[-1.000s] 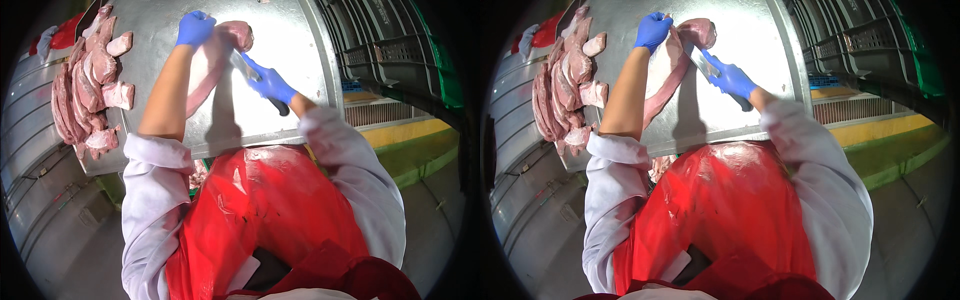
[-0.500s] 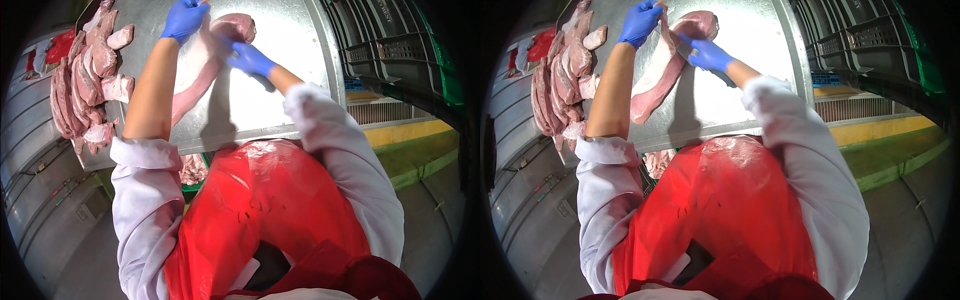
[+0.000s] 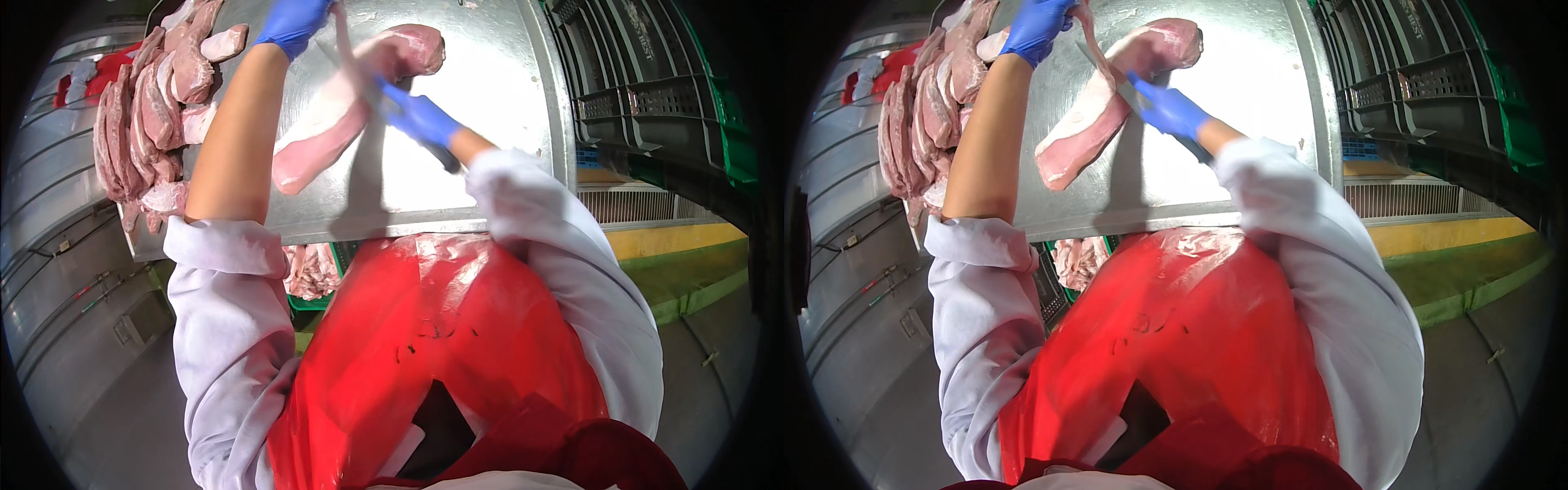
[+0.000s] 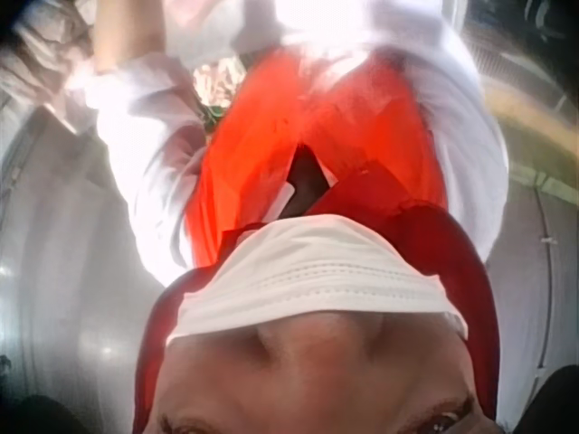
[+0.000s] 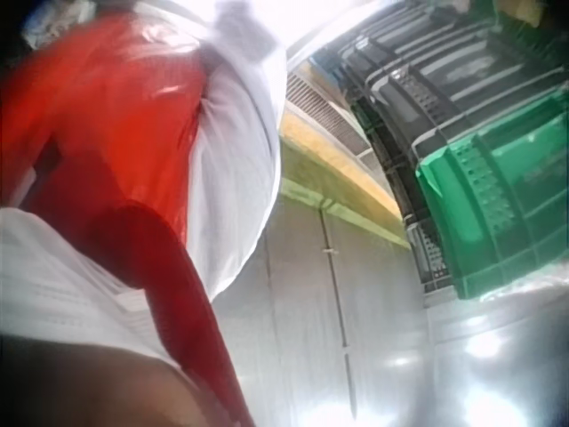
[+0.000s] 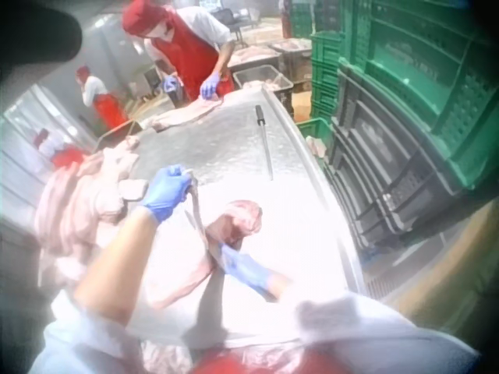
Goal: The person cuts large pieces of raw meat on a stainless steel table using a knife, separating fat and trimming the meat. The trimmed pieces are placed into a green crate below the table.
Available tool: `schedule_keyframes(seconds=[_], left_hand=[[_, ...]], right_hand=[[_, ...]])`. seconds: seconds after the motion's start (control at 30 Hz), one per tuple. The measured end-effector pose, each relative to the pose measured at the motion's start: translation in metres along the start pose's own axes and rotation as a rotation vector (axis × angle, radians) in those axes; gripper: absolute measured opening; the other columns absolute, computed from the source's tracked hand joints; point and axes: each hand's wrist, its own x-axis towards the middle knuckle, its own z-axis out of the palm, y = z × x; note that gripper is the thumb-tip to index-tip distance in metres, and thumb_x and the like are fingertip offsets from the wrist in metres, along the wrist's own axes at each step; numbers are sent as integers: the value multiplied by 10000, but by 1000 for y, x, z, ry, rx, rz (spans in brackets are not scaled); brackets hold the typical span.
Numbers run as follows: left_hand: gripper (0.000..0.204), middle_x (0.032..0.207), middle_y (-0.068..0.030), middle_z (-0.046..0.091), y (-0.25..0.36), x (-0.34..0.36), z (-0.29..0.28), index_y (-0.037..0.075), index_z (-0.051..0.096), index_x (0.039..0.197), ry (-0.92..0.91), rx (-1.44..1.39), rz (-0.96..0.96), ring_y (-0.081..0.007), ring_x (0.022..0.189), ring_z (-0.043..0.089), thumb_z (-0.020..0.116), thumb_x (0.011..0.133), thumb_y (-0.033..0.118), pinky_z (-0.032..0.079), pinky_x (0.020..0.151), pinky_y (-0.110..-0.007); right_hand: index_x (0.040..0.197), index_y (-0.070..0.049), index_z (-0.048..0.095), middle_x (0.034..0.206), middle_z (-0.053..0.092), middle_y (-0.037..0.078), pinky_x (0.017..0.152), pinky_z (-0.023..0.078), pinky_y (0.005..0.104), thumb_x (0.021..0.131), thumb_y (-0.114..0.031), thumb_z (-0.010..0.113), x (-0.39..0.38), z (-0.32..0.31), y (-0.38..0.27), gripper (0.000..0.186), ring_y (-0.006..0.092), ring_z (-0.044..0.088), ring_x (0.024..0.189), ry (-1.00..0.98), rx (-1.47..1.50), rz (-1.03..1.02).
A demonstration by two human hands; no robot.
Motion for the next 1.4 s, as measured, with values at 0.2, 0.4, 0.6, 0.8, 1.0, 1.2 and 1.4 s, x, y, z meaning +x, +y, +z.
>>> schedule_keyframes(seconds=[0.2, 0.4, 0.6, 0.8, 1.0, 1.2, 1.4], left_hand=[[158, 666, -18, 566, 5, -10, -15, 92, 604, 769, -21, -120, 16, -107, 539, 490, 624, 918, 142, 398, 490, -257], [149, 684, -20, 565, 6, -10, -49, 79, 601, 775, 46, -154, 34, -104, 550, 501, 614, 912, 137, 407, 488, -253], [102, 693, -15, 566, 8, -26, -58, 68, 616, 804, -24, -233, 126, -95, 554, 494, 600, 895, 112, 391, 485, -238], [115, 685, -11, 570, 23, -44, -103, 68, 626, 795, 78, -247, 73, -79, 540, 478, 591, 897, 107, 359, 479, -218], [144, 673, 3, 575, 47, -76, -100, 86, 627, 771, 53, -202, 172, -64, 523, 488, 583, 906, 109, 348, 468, -196], [71, 707, 29, 573, 32, -72, -161, 68, 649, 872, 12, -454, 191, -45, 563, 482, 587, 901, 88, 348, 484, -184], [75, 709, 28, 561, 46, -86, -161, 58, 639, 877, -2, -381, 224, -35, 561, 459, 574, 905, 82, 333, 481, -177]], right_hand=[[1577, -144, 238, 881, 687, 208, 602, 577, 359, 930, -148, 450, 6, 15, -21, 680, 260, 656, 587, 13, -32, 53], [1566, -142, 265, 724, 660, 228, 630, 568, 427, 914, -136, 479, -29, 48, 29, 687, 346, 659, 589, 112, -59, -152], [1544, -207, 317, 1012, 675, 294, 818, 534, 472, 1012, -367, 439, 37, 29, -19, 568, 440, 670, 854, -42, -294, -45], [1586, -306, 205, 1050, 685, 236, 811, 552, 439, 995, -210, 428, -21, 33, -5, 639, 363, 678, 778, -132, -233, -19], [1594, -257, 171, 1300, 582, 279, 956, 494, 438, 991, -170, 439, 59, 66, -43, 666, 393, 623, 1085, -74, -170, -85], [1576, -271, 267, 1363, 571, 241, 985, 474, 454, 1017, -260, 441, -7, 67, -21, 586, 377, 605, 1202, -159, -265, -28], [1574, -276, 279, 1225, 632, 228, 911, 513, 420, 1018, -236, 470, 53, 93, -65, 589, 313, 668, 998, -168, -89, 130]])
